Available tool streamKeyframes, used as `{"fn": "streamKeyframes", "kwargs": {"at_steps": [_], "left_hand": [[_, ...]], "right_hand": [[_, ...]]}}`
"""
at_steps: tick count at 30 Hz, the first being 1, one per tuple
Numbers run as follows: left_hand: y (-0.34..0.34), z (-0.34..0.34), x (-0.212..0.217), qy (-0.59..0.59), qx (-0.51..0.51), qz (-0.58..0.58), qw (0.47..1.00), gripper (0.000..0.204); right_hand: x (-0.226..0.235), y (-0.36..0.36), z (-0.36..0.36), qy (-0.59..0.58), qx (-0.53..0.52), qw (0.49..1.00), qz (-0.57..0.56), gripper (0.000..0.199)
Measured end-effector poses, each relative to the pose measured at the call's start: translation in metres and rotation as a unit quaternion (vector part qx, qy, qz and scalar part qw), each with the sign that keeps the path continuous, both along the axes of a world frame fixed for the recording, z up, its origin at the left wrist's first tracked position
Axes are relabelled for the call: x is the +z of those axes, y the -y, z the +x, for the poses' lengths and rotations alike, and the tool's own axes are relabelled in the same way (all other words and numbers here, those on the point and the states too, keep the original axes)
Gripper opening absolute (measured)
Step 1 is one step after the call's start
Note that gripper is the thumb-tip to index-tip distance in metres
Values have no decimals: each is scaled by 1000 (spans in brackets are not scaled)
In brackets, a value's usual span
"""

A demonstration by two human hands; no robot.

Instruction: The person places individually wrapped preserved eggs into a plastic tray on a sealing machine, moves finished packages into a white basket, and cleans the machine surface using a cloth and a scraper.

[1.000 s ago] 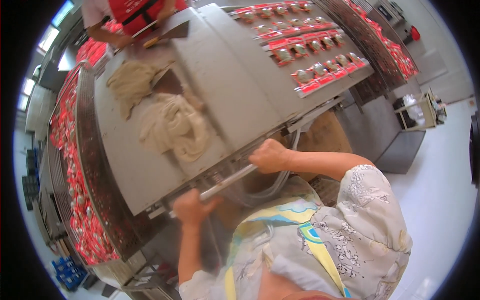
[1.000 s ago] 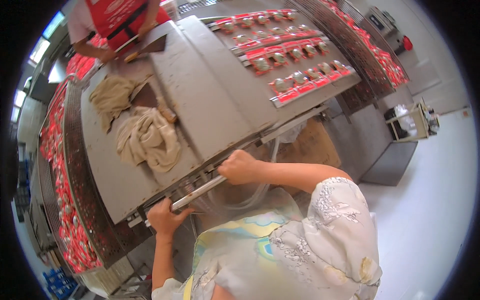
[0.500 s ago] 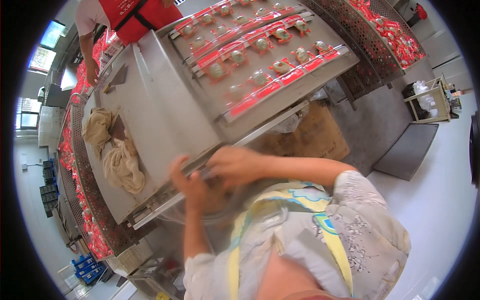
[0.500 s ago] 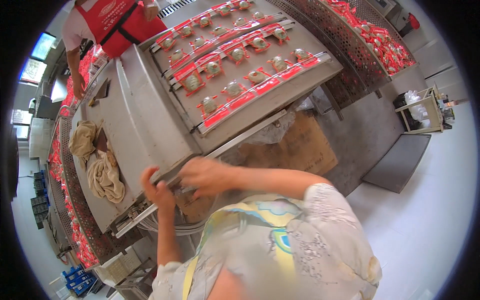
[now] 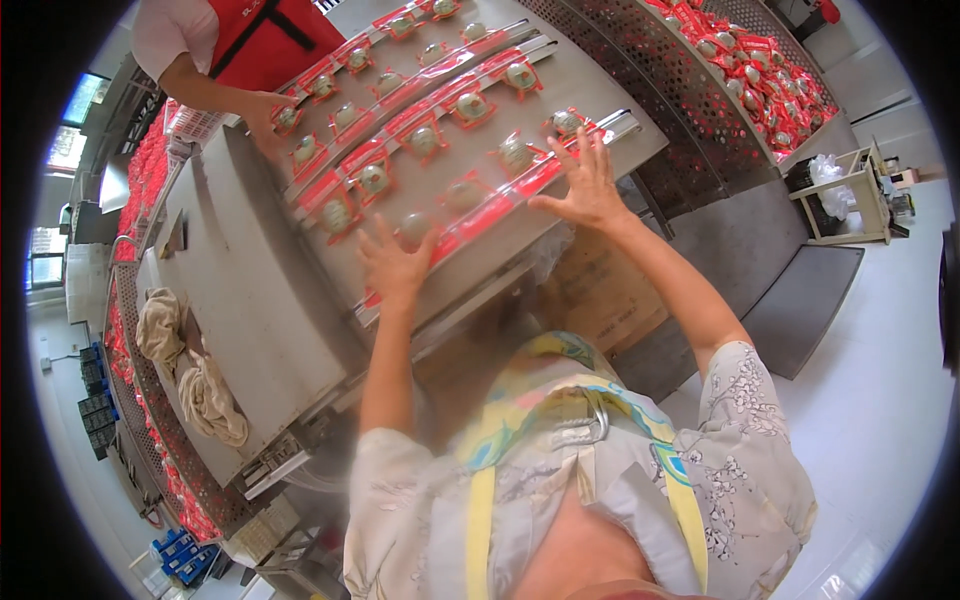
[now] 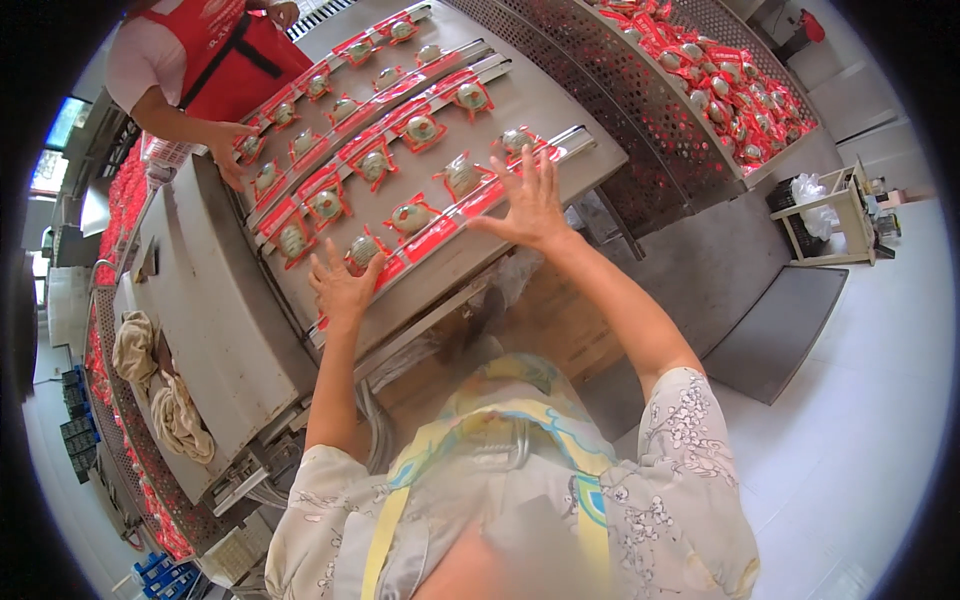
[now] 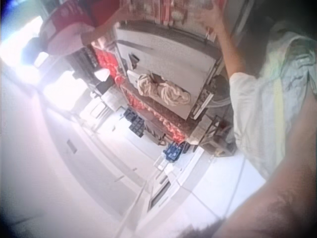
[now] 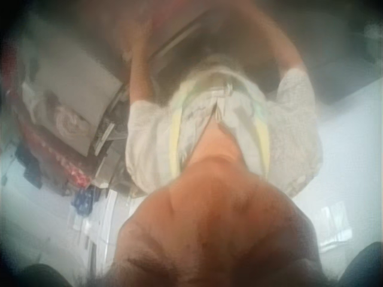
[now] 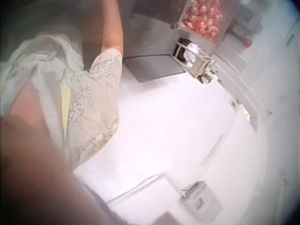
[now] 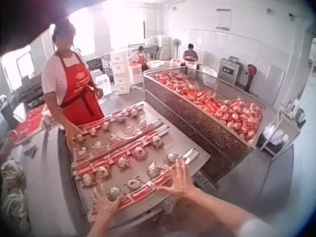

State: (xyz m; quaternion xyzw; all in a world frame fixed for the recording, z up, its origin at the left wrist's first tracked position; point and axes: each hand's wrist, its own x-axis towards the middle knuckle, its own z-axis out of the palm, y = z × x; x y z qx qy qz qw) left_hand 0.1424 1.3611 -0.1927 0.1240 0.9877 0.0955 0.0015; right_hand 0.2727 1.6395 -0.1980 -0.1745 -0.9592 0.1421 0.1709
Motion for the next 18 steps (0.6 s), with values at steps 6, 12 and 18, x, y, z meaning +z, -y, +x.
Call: {"fn": "streamKeyframes", "kwargs": {"at_steps": [6, 12, 18], "left_hand": [[-32, -21, -6, -37, -66, 12, 997, 68], [-57, -45, -1, -80, -92, 136, 983, 50], [-55, -56, 27, 180, 34, 334, 925, 39]], "right_hand": [[-4, -42, -57, 96, -51, 994, -24, 98], [-9, -21, -105, 106, 117, 986, -51, 74], [21, -66, -125, 71, 121, 952, -273, 68]]}}
